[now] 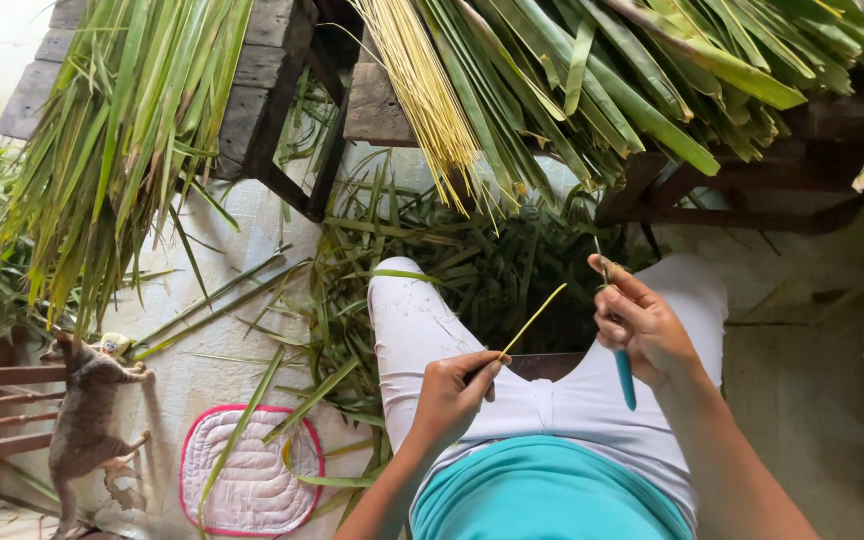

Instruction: Stripping the leafy part from the central rib of palm leaves using a small knife

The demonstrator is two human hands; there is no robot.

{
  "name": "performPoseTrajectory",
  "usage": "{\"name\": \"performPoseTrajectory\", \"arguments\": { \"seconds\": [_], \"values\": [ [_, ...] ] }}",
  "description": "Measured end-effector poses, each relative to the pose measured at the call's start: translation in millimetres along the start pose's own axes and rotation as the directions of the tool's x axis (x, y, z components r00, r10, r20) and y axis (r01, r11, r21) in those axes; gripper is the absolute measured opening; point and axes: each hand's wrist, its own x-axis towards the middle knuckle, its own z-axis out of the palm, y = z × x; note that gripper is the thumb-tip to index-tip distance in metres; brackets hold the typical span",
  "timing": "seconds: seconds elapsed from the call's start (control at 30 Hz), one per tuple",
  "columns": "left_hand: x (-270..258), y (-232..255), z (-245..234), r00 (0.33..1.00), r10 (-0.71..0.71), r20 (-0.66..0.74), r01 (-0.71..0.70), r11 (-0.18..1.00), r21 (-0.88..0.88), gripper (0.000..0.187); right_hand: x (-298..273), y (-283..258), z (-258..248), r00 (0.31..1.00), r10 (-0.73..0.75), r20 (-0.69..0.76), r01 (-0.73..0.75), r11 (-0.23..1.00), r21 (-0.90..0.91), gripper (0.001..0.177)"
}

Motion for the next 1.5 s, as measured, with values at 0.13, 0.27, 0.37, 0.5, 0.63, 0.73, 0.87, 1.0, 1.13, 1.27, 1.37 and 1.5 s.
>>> {"name": "performPoseTrajectory", "arguments": {
  "seconds": [0.13,0.27,0.37,0.5,0.63,0.73,0.87,1.0,1.13,1.27,1.37,1.5],
  "values": [
    [6,3,5,0.999,0.029,-0.015,-0.028,0.999,0.027,0.015,-23,13,39,1.000,-0.023,0.005,0.024,0.998,-0.064,0.049],
    [9,12,8,0.991,0.133,-0.006,-0.131,0.983,0.125,0.014,-25,30,45,0.997,0.069,0.040,-0.070,0.997,0.024,0.048],
    [5,10,2,0.985,0.170,0.020,-0.171,0.974,0.146,0.014,-18,24,37,0.997,0.080,0.009,-0.081,0.995,0.055,0.043],
    [5,12,0,0.983,0.179,0.033,-0.182,0.973,0.145,0.014,-15,20,38,0.996,0.079,-0.028,-0.077,0.995,0.065,0.042],
    [1,14,-6,0.988,0.149,0.047,-0.154,0.981,0.115,0.015,-1,7,8,0.999,-0.022,-0.040,0.021,0.999,-0.044,0.047],
    [7,4,-12,0.991,0.117,0.063,-0.125,0.983,0.138,0.015,-8,3,14,0.998,-0.041,-0.043,0.038,0.996,-0.078,0.047],
    [22,6,-3,0.990,0.087,0.113,-0.091,0.995,0.035,0.019,-25,32,42,0.999,0.046,0.010,-0.046,0.998,-0.031,0.048],
    [24,-10,-3,0.971,0.000,0.240,0.029,0.993,-0.116,0.021,-10,36,20,1.000,-0.008,0.010,0.008,1.000,0.020,0.048],
    [35,-2,-29,0.941,0.055,0.335,-0.076,0.996,0.051,0.020,4,10,-4,0.997,-0.057,-0.043,0.058,0.998,0.025,0.051],
    [73,4,-48,0.853,0.266,0.449,-0.515,0.565,0.644,0.032,8,17,-6,0.998,-0.019,-0.065,0.020,1.000,0.014,0.049],
    [124,10,-45,0.635,0.571,0.520,-0.662,0.055,0.748,0.014,10,36,-6,0.998,0.034,-0.057,-0.034,0.999,-0.007,0.049],
    [192,32,-40,0.313,0.720,0.620,-0.669,-0.296,0.682,0.010,12,59,-11,0.992,0.103,-0.068,-0.104,0.995,-0.006,0.051]
  ]
}}
